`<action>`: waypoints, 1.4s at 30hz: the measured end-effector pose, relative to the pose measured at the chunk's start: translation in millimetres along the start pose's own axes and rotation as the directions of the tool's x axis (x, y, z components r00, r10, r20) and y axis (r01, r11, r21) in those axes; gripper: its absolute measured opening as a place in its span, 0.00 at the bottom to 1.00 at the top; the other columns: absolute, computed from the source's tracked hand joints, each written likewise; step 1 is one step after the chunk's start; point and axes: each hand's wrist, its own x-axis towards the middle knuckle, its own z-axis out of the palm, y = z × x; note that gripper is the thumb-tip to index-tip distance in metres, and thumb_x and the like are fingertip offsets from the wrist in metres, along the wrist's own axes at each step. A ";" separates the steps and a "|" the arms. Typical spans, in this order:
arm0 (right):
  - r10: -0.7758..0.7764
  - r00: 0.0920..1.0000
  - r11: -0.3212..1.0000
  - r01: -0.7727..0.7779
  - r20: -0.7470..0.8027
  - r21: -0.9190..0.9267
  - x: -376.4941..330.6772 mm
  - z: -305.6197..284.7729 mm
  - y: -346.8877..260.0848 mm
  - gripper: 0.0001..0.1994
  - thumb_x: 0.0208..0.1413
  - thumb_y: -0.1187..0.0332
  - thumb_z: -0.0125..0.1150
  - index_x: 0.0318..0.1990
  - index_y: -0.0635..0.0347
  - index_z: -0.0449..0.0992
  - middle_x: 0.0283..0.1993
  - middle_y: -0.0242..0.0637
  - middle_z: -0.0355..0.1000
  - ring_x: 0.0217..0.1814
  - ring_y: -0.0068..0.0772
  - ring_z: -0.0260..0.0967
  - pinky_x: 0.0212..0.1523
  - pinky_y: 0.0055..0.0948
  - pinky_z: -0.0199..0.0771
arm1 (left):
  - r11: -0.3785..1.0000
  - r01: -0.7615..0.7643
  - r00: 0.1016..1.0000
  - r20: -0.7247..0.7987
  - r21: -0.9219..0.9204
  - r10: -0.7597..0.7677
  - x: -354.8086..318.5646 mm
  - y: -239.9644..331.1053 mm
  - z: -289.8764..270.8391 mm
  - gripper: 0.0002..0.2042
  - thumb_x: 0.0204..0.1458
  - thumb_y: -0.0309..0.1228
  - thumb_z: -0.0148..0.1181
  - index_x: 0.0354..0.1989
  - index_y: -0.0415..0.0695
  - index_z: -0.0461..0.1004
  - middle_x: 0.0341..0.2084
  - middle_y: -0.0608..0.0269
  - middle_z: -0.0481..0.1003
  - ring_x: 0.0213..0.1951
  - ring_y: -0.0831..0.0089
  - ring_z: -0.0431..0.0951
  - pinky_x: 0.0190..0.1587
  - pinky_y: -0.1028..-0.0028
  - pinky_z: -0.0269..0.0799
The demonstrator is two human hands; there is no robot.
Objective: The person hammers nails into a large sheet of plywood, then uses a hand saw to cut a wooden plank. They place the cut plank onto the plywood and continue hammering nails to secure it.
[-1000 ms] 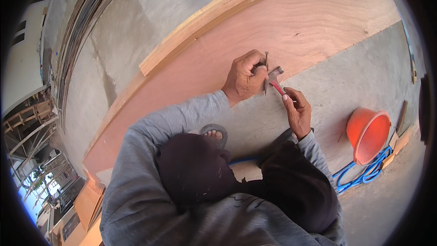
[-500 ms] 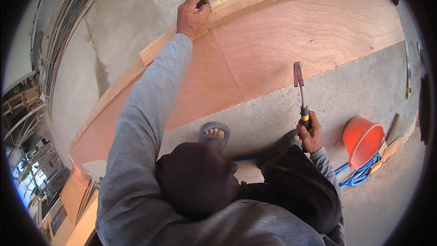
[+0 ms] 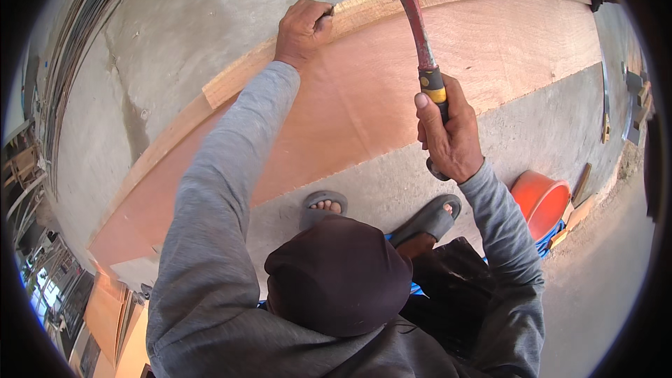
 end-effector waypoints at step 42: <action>0.306 0.933 0.952 -0.297 -0.191 0.075 11.7 70.3 -9.0 0.11 0.70 0.63 0.52 0.45 0.63 0.66 0.21 0.29 0.66 0.17 0.17 0.63 0.18 0.23 0.64 | 0.842 0.175 0.793 0.434 0.511 -0.428 -31.8 -20.3 -75.1 0.22 0.39 0.35 0.69 0.43 0.43 0.72 0.42 0.58 0.71 0.50 0.60 0.72 0.47 0.60 0.70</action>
